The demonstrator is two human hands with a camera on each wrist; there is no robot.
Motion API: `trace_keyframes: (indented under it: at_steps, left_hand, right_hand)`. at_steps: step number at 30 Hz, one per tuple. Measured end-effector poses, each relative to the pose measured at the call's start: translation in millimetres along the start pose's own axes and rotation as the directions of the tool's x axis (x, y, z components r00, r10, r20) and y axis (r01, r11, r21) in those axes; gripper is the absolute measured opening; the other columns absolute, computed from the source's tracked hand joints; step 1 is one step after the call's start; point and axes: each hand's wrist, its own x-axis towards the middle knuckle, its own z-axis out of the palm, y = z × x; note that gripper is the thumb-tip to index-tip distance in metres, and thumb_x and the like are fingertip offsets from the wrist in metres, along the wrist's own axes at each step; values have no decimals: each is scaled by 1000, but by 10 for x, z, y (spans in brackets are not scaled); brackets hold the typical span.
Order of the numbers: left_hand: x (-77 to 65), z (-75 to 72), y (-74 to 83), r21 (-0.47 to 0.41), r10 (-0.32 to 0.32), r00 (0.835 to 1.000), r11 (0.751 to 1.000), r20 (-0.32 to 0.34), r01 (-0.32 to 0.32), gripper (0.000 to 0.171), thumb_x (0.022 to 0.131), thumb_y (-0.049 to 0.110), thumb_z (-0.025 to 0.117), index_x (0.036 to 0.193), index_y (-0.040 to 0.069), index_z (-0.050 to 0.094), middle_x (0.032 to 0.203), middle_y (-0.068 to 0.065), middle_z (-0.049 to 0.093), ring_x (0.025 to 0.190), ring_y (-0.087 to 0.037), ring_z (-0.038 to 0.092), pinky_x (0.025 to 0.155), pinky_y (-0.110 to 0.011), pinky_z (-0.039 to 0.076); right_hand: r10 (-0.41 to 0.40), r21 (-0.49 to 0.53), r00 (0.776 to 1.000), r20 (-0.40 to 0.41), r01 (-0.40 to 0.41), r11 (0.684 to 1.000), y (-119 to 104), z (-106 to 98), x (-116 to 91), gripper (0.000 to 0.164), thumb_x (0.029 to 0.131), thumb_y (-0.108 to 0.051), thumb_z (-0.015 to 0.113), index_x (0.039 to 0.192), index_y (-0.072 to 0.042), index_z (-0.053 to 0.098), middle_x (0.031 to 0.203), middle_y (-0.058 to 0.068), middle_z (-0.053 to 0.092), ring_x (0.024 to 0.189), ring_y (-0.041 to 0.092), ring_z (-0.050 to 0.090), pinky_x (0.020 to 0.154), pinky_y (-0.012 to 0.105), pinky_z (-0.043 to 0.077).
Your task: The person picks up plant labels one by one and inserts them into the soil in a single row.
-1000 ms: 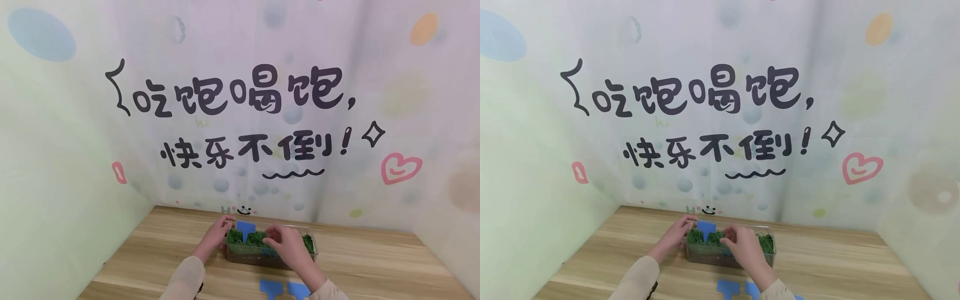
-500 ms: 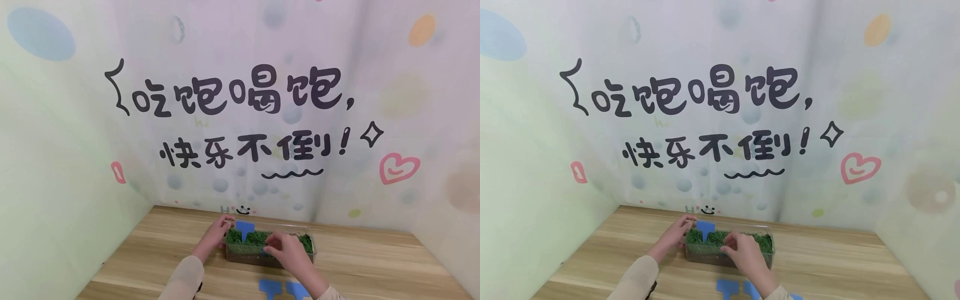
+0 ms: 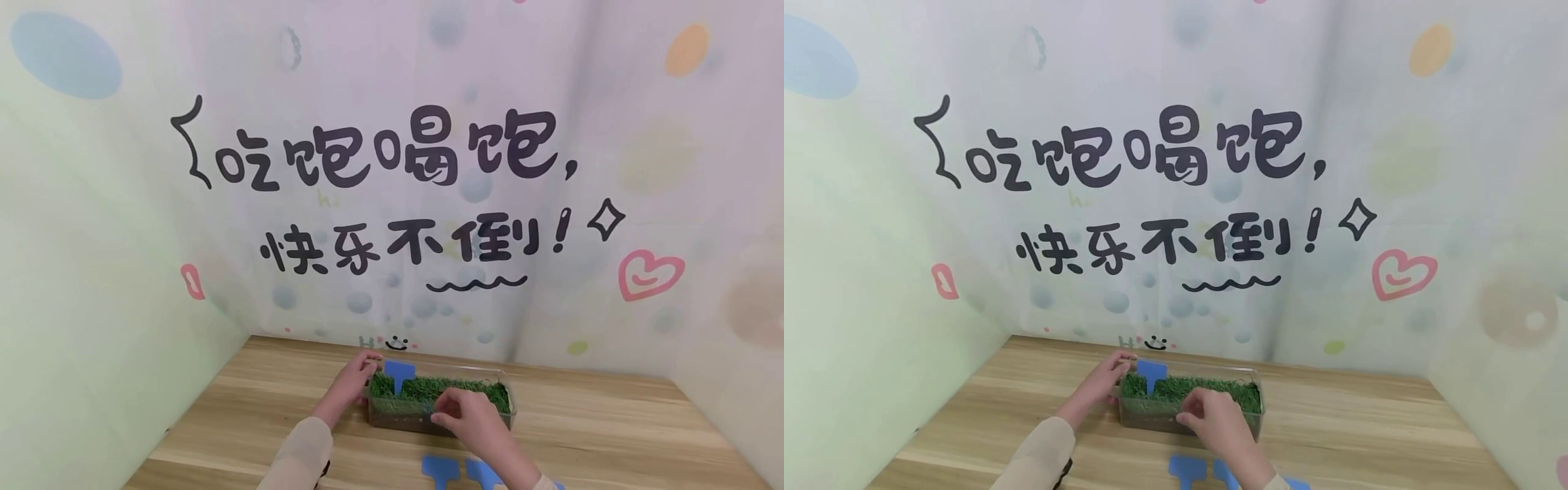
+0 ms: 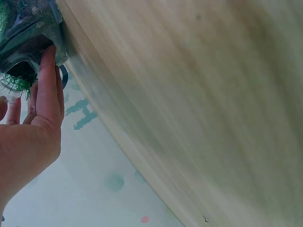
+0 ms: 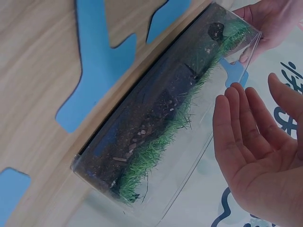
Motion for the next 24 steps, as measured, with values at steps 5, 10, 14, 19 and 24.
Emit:
trace_keyframes:
  at_steps: [5, 10, 14, 19, 24]
  left_hand:
    - [3, -3, -7, -2, 2, 1000, 1000, 2, -2, 31, 108, 17, 39, 136, 9, 51, 135, -19, 57, 122, -43, 54, 62, -40, 57]
    - [9, 5, -7, 5, 3, 1000, 1000, -3, -3, 32, 108, 17, 39, 137, 8, 51, 136, -21, 57, 122, -44, 54, 61, -39, 58]
    - [9, 12, -2, 10, -5, 1000, 1000, -11, 5, 32, 108, 17, 40, 137, 8, 51, 136, -21, 57, 119, -42, 57, 61, -39, 58]
    - [6, 12, 4, 13, -10, 1000, 1000, -14, 10, 31, 108, 18, 40, 136, 10, 52, 136, -21, 57, 117, -41, 58, 60, -39, 57]
    - [8, 7, 4, 18, -13, 1000, 1000, -14, 13, 31, 108, 18, 40, 136, 11, 52, 137, -21, 56, 118, -41, 57, 60, -39, 57]
  right_hand:
    - [8, 16, 1000, 30, -8, 1000, 24, 3, -22, 15, 88, -23, 75, 96, -10, 71, 84, -5, 71, 77, 10, 65, 66, 28, 54]
    - [10, 26, 999, 52, -12, 1000, 58, 16, -39, 14, 88, -23, 76, 93, -12, 71, 82, -5, 70, 75, 10, 63, 63, 27, 51]
    - [8, 27, 998, 68, -10, 1000, 76, 24, -51, 12, 88, -23, 76, 91, -12, 71, 80, -5, 69, 73, 10, 61, 63, 27, 49]
    - [12, 29, 997, 83, -14, 999, 91, 36, -57, 11, 88, -22, 75, 90, -12, 71, 80, -4, 69, 72, 10, 61, 62, 26, 49]
    - [7, 31, 996, 93, -10, 999, 108, 55, -67, 10, 88, -20, 75, 90, -11, 70, 80, -3, 69, 72, 10, 61, 61, 24, 49]
